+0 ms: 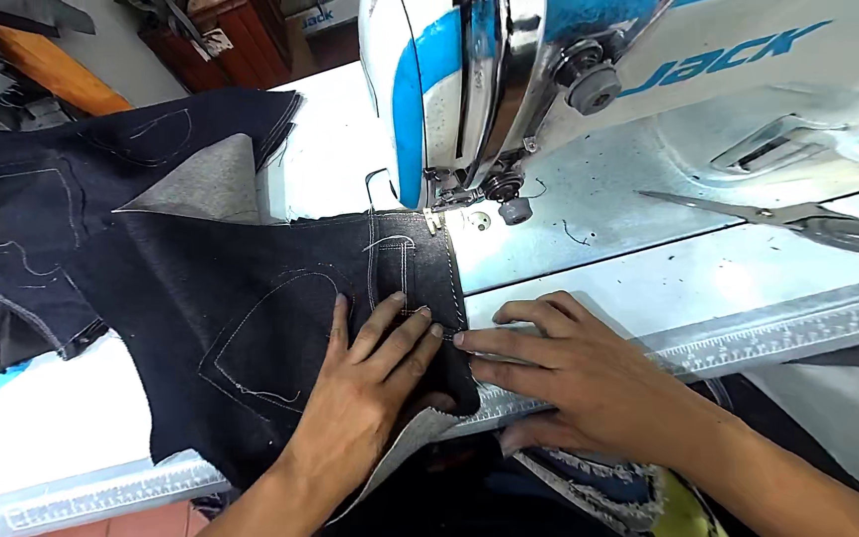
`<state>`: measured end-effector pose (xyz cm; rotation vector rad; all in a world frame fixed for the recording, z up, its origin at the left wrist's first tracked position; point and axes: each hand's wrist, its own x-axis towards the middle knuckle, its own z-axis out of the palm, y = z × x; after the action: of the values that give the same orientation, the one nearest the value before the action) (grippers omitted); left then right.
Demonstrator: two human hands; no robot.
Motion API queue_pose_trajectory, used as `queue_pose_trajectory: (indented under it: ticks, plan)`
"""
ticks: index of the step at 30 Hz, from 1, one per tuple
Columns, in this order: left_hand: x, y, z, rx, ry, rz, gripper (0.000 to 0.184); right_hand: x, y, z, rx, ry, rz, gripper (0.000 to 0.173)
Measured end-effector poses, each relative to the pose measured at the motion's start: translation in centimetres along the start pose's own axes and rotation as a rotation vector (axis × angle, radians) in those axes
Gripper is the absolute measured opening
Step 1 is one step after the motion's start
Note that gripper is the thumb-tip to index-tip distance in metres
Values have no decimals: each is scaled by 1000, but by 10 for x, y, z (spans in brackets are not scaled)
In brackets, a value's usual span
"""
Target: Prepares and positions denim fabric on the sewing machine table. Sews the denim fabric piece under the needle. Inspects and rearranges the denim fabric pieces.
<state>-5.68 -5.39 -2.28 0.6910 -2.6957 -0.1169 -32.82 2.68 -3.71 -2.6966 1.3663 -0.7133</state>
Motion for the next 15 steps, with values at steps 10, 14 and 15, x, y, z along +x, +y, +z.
queue_pose_trajectory:
  ticks: [10, 14, 15]
  plan:
    - [44, -29, 13, 55, 12, -11, 40, 33, 45, -8, -49, 6, 40, 64]
    - [64, -42, 12, 84, -20, -18, 43, 52, 65, -9, -45, -1, 29, 70]
    - [69, -45, 11, 75, -34, -19, 44, 55, 70, -8, -53, -3, 29, 73]
